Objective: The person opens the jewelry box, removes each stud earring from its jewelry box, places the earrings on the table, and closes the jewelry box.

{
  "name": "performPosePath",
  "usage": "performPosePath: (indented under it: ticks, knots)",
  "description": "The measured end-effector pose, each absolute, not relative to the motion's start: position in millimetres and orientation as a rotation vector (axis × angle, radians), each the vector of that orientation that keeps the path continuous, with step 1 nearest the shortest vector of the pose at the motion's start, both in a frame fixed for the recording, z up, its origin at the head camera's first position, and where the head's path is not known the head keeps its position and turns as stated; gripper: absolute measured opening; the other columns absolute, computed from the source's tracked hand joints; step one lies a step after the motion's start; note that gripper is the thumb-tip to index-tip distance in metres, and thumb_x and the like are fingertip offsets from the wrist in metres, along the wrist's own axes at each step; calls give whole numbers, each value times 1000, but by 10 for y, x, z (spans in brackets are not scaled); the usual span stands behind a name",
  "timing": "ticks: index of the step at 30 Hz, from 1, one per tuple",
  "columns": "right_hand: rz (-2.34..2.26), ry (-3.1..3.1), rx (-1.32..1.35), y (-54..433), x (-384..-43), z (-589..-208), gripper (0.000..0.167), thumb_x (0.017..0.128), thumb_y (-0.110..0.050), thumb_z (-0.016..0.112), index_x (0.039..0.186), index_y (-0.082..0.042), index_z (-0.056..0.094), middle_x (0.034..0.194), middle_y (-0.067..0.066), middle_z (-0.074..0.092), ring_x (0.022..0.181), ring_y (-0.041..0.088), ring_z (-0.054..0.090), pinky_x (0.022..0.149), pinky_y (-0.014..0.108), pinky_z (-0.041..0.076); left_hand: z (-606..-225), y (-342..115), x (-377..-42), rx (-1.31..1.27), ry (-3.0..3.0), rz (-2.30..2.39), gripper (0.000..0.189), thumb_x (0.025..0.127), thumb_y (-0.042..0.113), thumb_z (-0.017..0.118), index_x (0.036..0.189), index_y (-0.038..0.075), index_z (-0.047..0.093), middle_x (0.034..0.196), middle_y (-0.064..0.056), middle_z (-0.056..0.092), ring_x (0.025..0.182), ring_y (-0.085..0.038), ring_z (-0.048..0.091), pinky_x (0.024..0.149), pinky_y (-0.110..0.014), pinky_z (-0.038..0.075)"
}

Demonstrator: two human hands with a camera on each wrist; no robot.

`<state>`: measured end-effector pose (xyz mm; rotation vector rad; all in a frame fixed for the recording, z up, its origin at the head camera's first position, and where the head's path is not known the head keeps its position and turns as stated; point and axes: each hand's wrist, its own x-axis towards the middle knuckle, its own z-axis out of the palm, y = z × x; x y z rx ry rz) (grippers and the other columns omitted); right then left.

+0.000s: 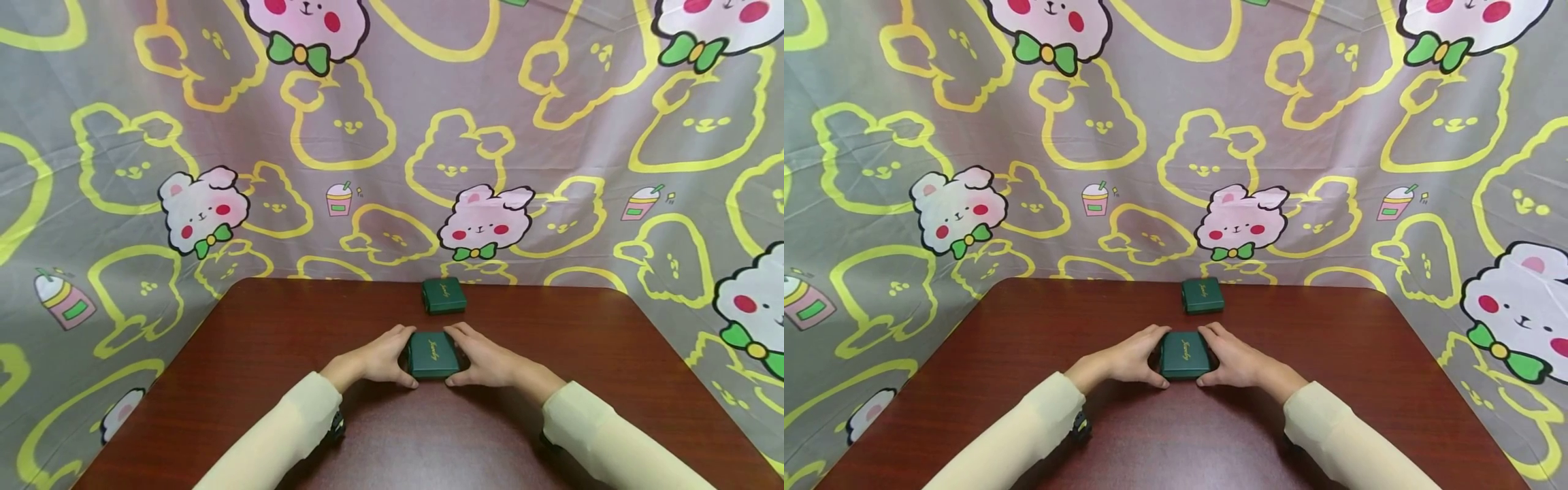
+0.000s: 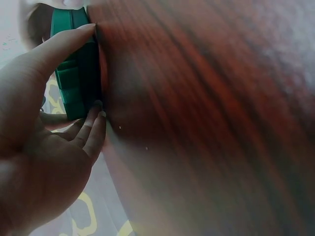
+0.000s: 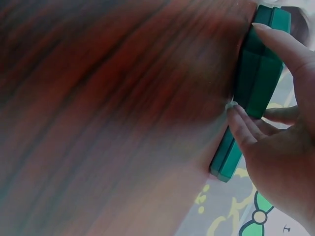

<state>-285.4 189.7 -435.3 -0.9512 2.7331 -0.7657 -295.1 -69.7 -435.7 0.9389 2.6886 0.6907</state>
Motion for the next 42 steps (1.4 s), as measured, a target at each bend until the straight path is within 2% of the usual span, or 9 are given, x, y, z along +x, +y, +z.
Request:
performPosePath:
  ticks: [9, 17, 22, 27, 34, 42]
  knots:
    - [-714, 2749, -1025, 1828, -2864, -4286, 102, 78, -41, 88, 155, 1, 34, 151, 15, 38, 131, 30, 46, 105, 50, 44, -4385, -688, -2956, 927, 2676, 707, 107, 76, 34, 91, 155, -3, 30, 144, -14, 46, 130, -24, 48, 110, -37, 40]
    - [-636, 2766, -1099, 1663, -2883, -4226, 100, 80, -43, 87, 156, -3, 35, 154, 14, 38, 137, 30, 43, 107, 51, 44, -4374, -690, -2958, 917, 2670, 702, 102, 77, 35, 91, 153, 0, 33, 137, -12, 47, 123, -21, 50, 105, -35, 43]
    - [-586, 2763, -1126, 1583, -2888, -4207, 97, 81, -41, 86, 154, 1, 37, 152, 16, 42, 137, 33, 44, 108, 53, 42, -4383, -687, -2962, 960, 2677, 716, 96, 75, 33, 92, 149, 3, 38, 132, -10, 49, 121, -21, 51, 104, -35, 43]
    - [-566, 2760, -1092, 1554, -2908, -4211, 95, 82, -43, 85, 152, 3, 40, 151, 17, 44, 135, 33, 45, 107, 55, 41, -4389, -695, -2966, 960, 2677, 714, 98, 76, 33, 91, 151, 3, 37, 133, -11, 49, 122, -21, 51, 105, -35, 43]
    - [-560, 2753, -1060, 1556, -2933, -4207, 94, 82, -44, 85, 152, 1, 42, 149, 15, 46, 133, 32, 46, 106, 54, 43, -4362, -704, -2959, 912, 2660, 721, 102, 78, 34, 90, 155, 2, 32, 138, -11, 46, 124, -21, 49, 105, -35, 43]
    - [-591, 2734, -1121, 1567, -2947, -4244, 89, 82, -44, 85, 148, 1, 46, 145, 11, 48, 128, 27, 48, 103, 49, 46, -4379, -711, -2938, 894, 2664, 730, 99, 77, 36, 91, 151, 0, 35, 137, -12, 46, 124, -22, 50, 105, -36, 43]
